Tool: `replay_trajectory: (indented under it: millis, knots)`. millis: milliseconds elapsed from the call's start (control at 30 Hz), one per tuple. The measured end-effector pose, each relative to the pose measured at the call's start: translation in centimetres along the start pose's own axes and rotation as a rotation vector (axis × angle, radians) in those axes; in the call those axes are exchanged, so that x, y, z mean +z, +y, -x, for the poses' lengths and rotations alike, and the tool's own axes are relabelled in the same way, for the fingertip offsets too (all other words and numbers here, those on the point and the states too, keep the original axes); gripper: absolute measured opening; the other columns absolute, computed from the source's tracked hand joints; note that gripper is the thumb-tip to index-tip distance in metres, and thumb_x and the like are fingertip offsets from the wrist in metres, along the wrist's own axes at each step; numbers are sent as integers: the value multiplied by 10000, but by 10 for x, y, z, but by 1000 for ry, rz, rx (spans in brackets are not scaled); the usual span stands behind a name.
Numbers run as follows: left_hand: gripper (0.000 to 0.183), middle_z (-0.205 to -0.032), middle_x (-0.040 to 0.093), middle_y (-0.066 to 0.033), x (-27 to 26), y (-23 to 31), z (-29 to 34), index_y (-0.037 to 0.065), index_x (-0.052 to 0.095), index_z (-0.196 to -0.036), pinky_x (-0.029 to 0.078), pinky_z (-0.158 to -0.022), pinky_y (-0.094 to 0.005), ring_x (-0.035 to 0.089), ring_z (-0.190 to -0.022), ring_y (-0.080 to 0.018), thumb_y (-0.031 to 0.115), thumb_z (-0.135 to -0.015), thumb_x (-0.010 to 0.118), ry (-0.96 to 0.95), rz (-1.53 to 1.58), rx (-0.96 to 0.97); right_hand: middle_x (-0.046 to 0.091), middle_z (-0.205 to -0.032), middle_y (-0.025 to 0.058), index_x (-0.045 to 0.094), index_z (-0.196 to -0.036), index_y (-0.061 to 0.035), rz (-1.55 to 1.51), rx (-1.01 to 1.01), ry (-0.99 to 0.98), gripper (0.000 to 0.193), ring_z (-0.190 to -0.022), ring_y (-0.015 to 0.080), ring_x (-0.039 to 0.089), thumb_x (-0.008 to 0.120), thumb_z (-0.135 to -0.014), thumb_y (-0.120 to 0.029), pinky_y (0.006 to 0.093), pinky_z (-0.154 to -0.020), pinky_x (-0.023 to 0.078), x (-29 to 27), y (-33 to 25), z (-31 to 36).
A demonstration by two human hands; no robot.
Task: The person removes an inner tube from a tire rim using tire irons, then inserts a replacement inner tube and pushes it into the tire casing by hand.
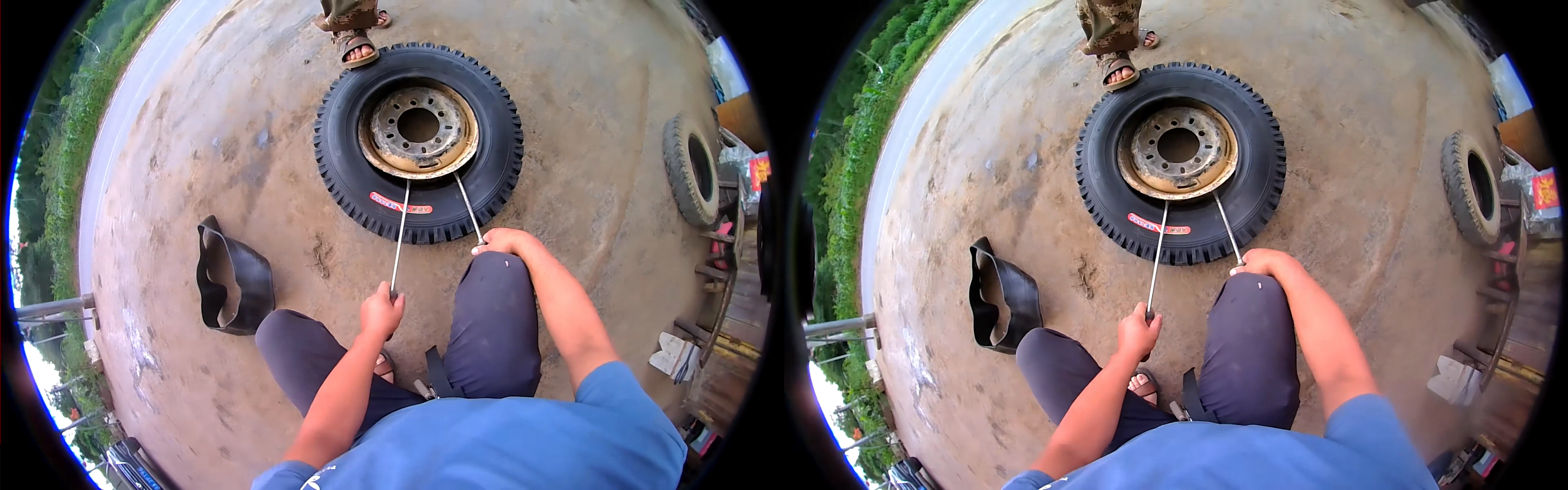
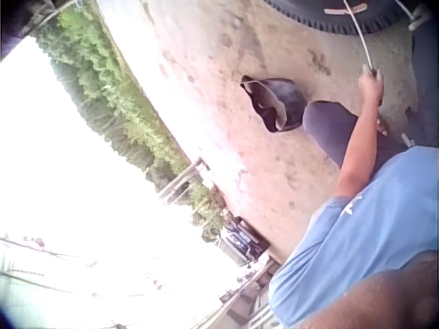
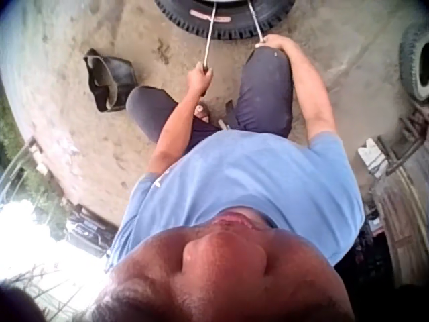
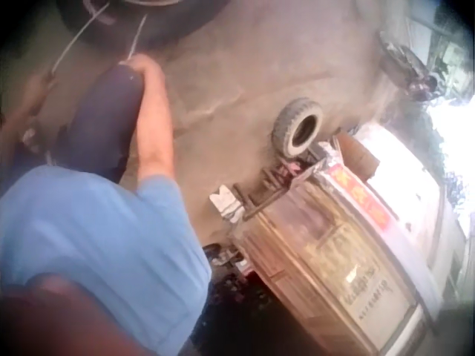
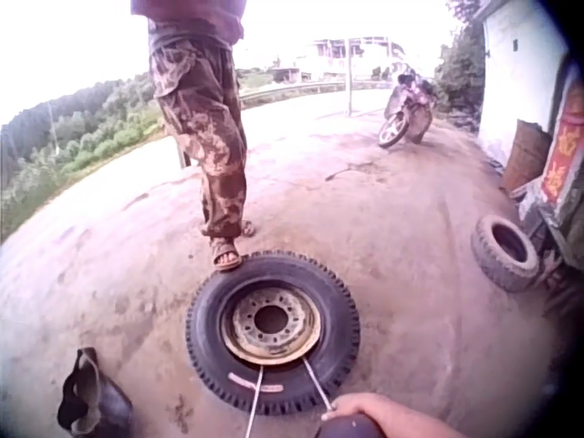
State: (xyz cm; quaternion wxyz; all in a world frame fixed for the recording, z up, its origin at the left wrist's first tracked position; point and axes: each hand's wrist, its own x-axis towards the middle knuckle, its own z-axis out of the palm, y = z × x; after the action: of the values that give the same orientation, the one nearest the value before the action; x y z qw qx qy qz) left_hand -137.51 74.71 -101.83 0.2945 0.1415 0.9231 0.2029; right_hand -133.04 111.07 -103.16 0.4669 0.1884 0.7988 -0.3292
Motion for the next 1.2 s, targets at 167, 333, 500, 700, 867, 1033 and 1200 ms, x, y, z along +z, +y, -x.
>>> replay_trajectory:
  millis: [167,333,500,700,867,1033,1200]
  knots:
    - [243,-856,720,-225,43,-36,-32,80,567,-968,541,-768,-558,696,-848,-453,274,-867,673,46,-17,-86,542,-1446,315,531,-1411,110,-191,-35,41,897,-1379,399,521,581,-952,-658,416,-1157,393,19,-1,3]
    - [244,-850,715,-236,42,-32,-30,84,559,-963,541,-766,-558,695,-842,-452,266,-843,670,69,12,-41,703,-929,165,638,-1148,47,-606,-84,272,639,-902,255,689,524,-1035,-571,409,-790,568,33,-15,38]
    - [239,-875,723,-226,37,-39,-23,84,560,-965,544,-781,-547,698,-861,-440,265,-853,667,0,-2,-79,673,-854,155,538,-1301,58,-608,9,473,447,-820,267,706,573,-1000,-271,420,-646,583,-11,-86,132]
    - [227,-875,724,-219,44,-49,-26,85,562,-968,544,-781,-542,698,-863,-437,252,-857,668,29,48,-47,708,-990,276,564,-1346,15,372,75,537,520,-1007,465,671,547,-902,-255,531,-937,522,-88,-125,169]
    - [227,-877,724,-220,40,-49,-27,88,569,-968,544,-787,-539,699,-871,-432,255,-856,674,-4,66,-32,738,-978,209,716,-1044,-21,624,77,549,359,-994,372,707,523,-935,-305,502,-892,553,-133,-163,181]
    - [231,-882,724,-223,31,-42,-33,85,570,-962,543,-797,-534,696,-878,-437,258,-855,679,-20,69,-23,749,-989,192,715,-992,-10,701,181,447,358,-1035,364,708,568,-941,-332,488,-923,554,-135,-145,136]
    - [227,-902,728,-216,34,-43,-31,85,572,-974,543,-798,-531,695,-884,-436,248,-854,675,-49,70,-35,731,-1042,262,695,-1068,67,387,350,246,381,-953,397,727,614,-902,-267,480,-857,573,-133,-148,126]
